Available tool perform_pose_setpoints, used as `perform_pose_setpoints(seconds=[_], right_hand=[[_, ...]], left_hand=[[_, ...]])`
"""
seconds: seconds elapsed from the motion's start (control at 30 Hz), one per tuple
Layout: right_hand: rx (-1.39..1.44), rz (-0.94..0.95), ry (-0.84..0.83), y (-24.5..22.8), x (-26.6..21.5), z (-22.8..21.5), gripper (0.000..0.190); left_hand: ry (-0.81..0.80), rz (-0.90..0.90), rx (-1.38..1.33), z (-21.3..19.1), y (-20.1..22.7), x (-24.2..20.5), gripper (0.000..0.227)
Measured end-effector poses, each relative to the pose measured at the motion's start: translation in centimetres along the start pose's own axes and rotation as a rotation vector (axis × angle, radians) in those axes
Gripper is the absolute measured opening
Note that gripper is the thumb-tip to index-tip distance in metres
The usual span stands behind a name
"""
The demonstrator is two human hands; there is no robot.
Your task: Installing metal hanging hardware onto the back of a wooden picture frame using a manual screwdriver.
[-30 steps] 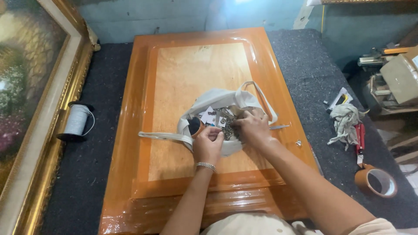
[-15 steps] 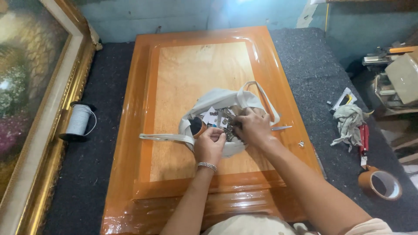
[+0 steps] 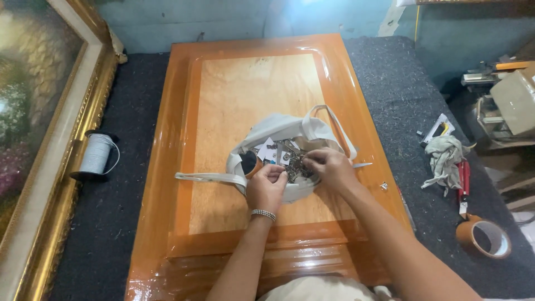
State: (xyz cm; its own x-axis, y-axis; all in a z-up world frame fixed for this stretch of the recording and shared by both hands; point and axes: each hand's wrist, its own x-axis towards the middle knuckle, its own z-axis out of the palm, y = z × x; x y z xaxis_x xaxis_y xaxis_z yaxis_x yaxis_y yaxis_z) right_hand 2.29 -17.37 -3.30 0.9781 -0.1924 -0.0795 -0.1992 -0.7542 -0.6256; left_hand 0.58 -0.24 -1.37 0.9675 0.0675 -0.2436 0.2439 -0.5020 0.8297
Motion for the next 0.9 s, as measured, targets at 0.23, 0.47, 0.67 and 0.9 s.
perform_pose_setpoints(seconds=[0.23, 0.47, 0.67, 0.9], right_hand=[[0.360, 0.126, -0.089, -4.4, -3.1, -3.1, 0.023], [0.195, 0.059, 0.045, -2.3, -1.8, -2.0, 0.014], [0.012, -0.112, 0.152, -2.7, -2.0, -1.7, 0.014], [0.295, 0.054, 0.046, -4.1, -3.4, -2.3, 0.018]], left_hand=[[-0.014, 0.005, -0.015, -1.0, 1.2, -0.8, 0.016], [-0.030, -0.006, -0.008, -0.9, 1.0, -0.6, 0.015], [-0.041, 0.001, 0.005, -1.0, 1.0, -0.7, 0.016], [-0.078, -0.017, -0.099, -1.9, 1.9, -1.3, 0.017]])
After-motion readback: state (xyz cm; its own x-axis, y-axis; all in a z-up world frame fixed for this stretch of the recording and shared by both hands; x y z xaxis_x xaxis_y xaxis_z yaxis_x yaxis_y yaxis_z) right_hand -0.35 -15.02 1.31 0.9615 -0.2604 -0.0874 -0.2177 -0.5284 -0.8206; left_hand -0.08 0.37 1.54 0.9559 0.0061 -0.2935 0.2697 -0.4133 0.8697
